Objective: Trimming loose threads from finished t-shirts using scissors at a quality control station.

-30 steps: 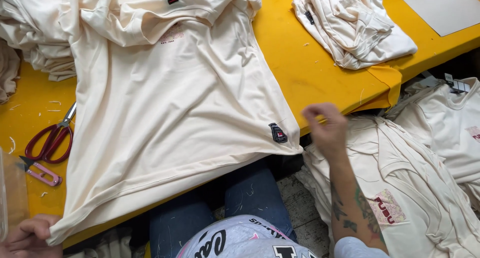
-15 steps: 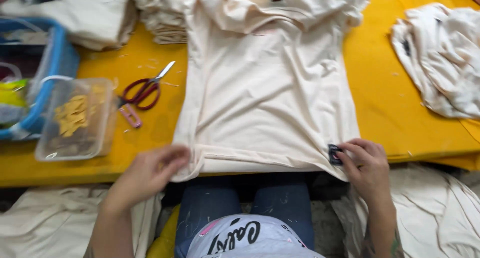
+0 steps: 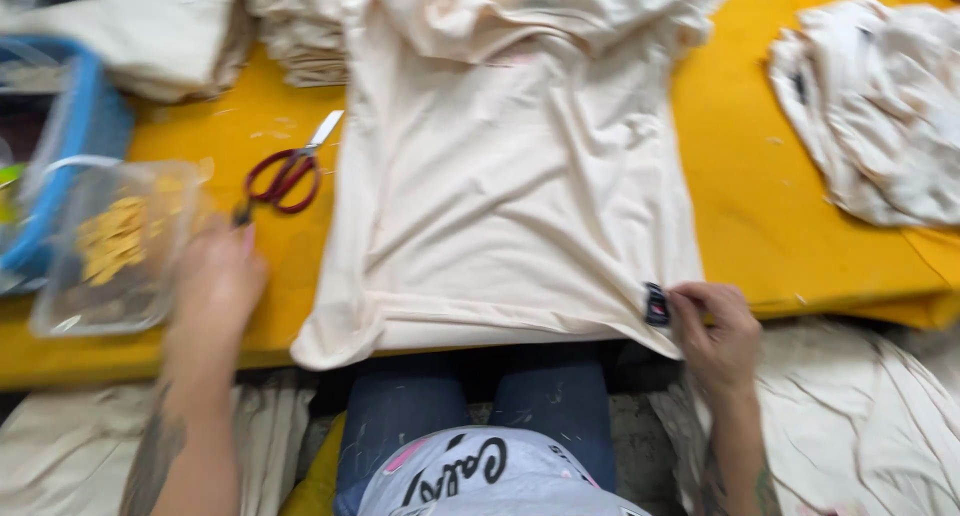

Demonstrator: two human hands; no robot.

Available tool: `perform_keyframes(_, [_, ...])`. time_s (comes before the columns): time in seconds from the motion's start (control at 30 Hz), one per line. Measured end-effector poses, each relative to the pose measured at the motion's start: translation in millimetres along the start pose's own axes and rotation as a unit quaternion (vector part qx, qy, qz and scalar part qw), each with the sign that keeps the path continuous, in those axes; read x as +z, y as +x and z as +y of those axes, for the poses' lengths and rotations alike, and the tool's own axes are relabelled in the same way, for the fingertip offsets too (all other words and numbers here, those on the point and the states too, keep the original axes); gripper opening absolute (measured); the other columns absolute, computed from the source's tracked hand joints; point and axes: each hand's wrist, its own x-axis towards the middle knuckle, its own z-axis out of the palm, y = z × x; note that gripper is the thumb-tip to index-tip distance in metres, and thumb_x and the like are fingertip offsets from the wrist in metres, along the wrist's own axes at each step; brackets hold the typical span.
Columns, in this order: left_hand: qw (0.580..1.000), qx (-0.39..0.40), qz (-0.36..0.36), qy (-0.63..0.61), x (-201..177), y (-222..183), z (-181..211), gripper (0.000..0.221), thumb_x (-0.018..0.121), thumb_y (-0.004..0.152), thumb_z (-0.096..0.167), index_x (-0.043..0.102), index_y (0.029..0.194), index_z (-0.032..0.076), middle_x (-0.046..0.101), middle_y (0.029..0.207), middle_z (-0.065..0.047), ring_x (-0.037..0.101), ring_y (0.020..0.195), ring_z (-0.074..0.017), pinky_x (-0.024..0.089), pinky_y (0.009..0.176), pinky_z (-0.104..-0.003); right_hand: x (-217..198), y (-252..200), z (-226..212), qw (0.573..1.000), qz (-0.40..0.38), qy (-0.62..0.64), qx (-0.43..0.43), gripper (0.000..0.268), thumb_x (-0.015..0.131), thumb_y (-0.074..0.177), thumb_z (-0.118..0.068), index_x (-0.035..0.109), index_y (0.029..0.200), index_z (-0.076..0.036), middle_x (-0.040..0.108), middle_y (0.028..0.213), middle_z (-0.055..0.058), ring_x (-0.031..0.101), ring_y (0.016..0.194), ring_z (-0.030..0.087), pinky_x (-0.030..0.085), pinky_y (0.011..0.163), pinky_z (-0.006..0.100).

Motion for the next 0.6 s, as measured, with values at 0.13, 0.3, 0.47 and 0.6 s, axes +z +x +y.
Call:
perform_keyframes(0.13, [0.968,-0.138,-0.173,-0.119,-64,-29,17,0.076,0.070,0.081,0.029,0.052,0.148,-0.002,0.071,0.117,-0.037,0.068,0.106,-0.0564,0.051,0.091,-0.057,4,3,-4,0.999,0.038,-0.006,-0.014,0.006,0.072,0.097,-0.011,0.072,0.094,-0.006,0.070,0.089,0.008,0.062,0.084,0.025,0.046,0.085,0.036])
perform_keyframes(0.3, [0.870,-0.205,-0.108,-0.434,-54,-52,17,0.036,0.054,0.099,0.003,0.072,0.130,0.002,0.067,0.082,-0.016,0.064,0.071,-0.0194,0.055,0.072,-0.032,9,4,-6,0.996,0.073,0.014,-0.044,0.003,0.072,0.096,-0.010,0.071,0.095,-0.008,0.071,0.087,0.002,0.060,0.079,0.020,0.043,0.084,0.036])
perform_keyframes(0.47, [0.802,-0.083,-0.210,-0.553,-123,-17,141,0.036,0.041,0.106,0.002,0.055,0.139,0.008,0.059,0.101,-0.014,0.050,0.075,-0.0201,0.043,0.068,-0.032,13,1,-3,0.994,0.092,0.020,-0.060,0.003,0.072,0.096,-0.009,0.070,0.099,-0.008,0.071,0.091,0.002,0.060,0.082,0.020,0.042,0.084,0.035])
perform_keyframes(0.6, [0.849,0.290,-0.117,-0.427,-114,-10,254,0.045,0.054,0.101,0.024,0.057,0.143,0.008,0.065,0.089,-0.023,0.064,0.085,-0.0495,0.050,0.077,-0.058,18,5,-4,0.987,0.146,0.058,-0.039,0.001,0.078,0.093,-0.012,0.077,0.093,-0.012,0.074,0.082,0.001,0.065,0.075,0.021,0.049,0.081,0.033])
